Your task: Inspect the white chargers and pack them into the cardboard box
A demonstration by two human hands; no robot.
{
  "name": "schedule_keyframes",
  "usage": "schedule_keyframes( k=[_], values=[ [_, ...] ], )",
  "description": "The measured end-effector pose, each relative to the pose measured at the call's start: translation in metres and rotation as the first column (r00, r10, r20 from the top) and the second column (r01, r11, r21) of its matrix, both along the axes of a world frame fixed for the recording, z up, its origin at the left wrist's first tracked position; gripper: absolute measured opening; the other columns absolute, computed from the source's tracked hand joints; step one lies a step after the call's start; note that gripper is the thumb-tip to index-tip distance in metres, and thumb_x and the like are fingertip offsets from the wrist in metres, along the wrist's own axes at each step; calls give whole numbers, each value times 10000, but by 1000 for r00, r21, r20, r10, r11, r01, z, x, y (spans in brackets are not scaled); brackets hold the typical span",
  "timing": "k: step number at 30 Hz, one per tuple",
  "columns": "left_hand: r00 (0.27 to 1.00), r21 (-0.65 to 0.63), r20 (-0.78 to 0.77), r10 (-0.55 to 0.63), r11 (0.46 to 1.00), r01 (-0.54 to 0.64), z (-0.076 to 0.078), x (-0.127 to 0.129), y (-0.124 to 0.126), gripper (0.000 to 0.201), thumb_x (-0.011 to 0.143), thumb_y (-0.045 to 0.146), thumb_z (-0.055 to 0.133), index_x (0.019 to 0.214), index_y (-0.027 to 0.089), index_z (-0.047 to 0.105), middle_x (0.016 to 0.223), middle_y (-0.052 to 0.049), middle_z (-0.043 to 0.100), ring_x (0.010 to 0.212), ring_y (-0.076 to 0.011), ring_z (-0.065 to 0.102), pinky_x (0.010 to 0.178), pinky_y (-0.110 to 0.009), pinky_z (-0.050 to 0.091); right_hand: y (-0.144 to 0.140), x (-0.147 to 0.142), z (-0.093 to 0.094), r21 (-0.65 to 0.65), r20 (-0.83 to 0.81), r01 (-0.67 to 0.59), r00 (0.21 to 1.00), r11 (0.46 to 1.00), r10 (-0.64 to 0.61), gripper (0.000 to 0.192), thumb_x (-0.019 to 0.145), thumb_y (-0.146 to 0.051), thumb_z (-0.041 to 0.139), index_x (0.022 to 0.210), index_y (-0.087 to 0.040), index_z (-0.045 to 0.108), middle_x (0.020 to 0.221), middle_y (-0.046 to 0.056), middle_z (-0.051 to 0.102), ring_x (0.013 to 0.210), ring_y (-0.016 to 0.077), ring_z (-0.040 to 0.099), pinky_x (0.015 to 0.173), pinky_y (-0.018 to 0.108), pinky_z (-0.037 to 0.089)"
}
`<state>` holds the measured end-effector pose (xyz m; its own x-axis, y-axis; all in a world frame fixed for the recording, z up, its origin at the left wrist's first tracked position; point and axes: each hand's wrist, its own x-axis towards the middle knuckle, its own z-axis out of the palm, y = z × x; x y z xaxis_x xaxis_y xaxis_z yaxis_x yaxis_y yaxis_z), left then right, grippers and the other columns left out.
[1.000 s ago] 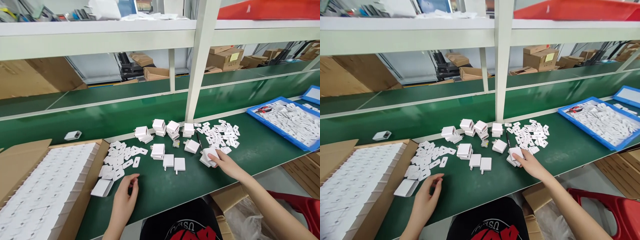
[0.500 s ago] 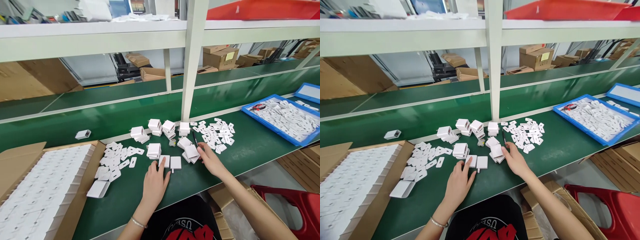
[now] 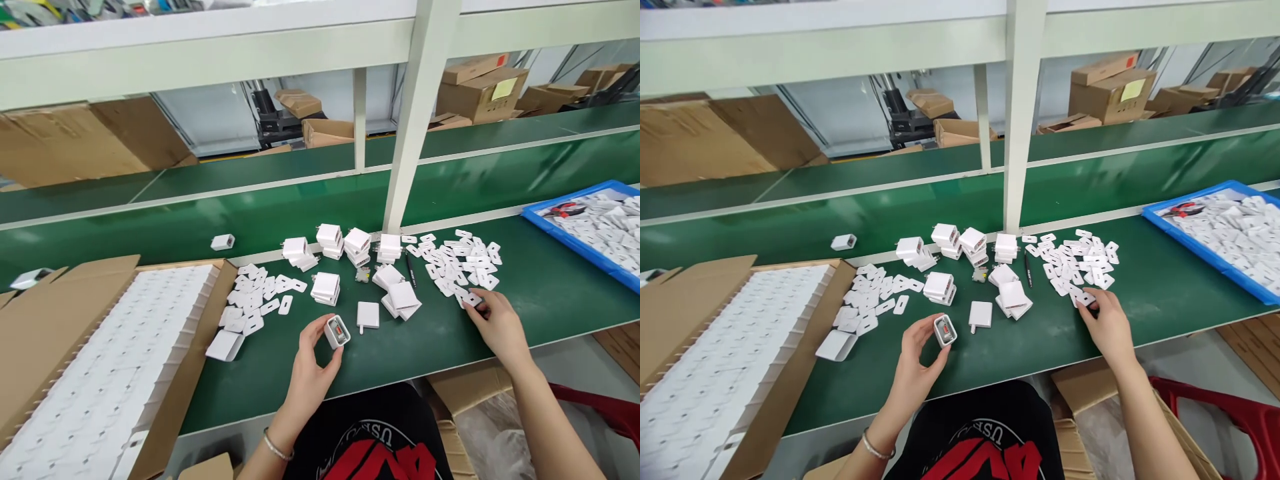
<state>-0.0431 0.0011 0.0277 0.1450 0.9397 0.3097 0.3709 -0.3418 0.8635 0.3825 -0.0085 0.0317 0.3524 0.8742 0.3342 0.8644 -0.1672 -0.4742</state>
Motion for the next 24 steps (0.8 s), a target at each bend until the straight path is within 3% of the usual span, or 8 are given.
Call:
schedule_keyframes(
  k=[3,8,11,14,16,19,21,24],
  values=[
    [994,69,107,-18,998,10,8,0,-5,560,975,186,672,1480,292,454,1433,-124,602,1343,-257,654,1100,-436,590,1,1,6,15,-143,84,986,996,-81,549,849,-679,663,1082,-189,747,908,113,716,698,254,678,671,409,571],
    [997,112,74,2,994,-10,20,-3,-7,659,950,130,662,1540,311,429,1397,-131,571,1307,-265,638,1060,-425,593,0,-8,13,157,-238,243,950,957,-202,439,868,-647,637,907,-222,739,836,121,760,783,327,753,794,489,587],
    [999,121,-5,34,992,-33,23,-4,-8,692,939,119,652,1567,324,446,1356,-122,542,1295,-277,611,1045,-430,582,-2,-28,23,327,-353,342,909,881,-222,338,900,-552,694,952,-220,736,829,118,764,815,335,775,791,477,586],
    [997,151,-35,67,987,-61,23,-2,-8,580,912,132,675,1454,304,557,1280,-102,517,1235,-273,610,1026,-429,571,-8,-68,40,449,-522,405,842,796,-134,310,865,-514,782,878,-215,703,800,81,741,701,273,762,646,387,569],
    [996,155,-22,82,985,-77,22,1,-7,498,894,150,702,1361,279,584,1252,-97,509,1190,-268,612,1009,-433,565,-16,-103,50,506,-556,353,831,787,-15,336,838,-487,822,778,-220,626,846,68,732,633,225,741,548,328,535],
    [998,160,33,55,985,-60,20,9,-6,460,891,180,733,1297,268,536,1301,-118,528,1217,-282,596,1027,-467,538,-30,-157,61,452,-624,158,760,878,185,356,887,-459,806,753,-235,564,951,68,718,625,200,735,562,333,575],
    [992,183,122,-28,983,5,18,14,-4,454,914,194,722,1282,276,470,1329,-129,571,1287,-299,578,1067,-508,505,-37,-188,66,359,-737,0,614,933,283,325,953,-475,749,788,-245,588,972,67,699,639,187,715,627,362,606],
    [958,189,254,-134,978,87,16,20,-4,455,941,166,680,1278,284,399,1238,-98,624,1242,-275,616,1031,-481,517,-37,-223,70,303,-840,-220,398,927,368,368,986,-498,713,751,-237,603,908,49,635,673,165,631,630,321,564]
  ],
)
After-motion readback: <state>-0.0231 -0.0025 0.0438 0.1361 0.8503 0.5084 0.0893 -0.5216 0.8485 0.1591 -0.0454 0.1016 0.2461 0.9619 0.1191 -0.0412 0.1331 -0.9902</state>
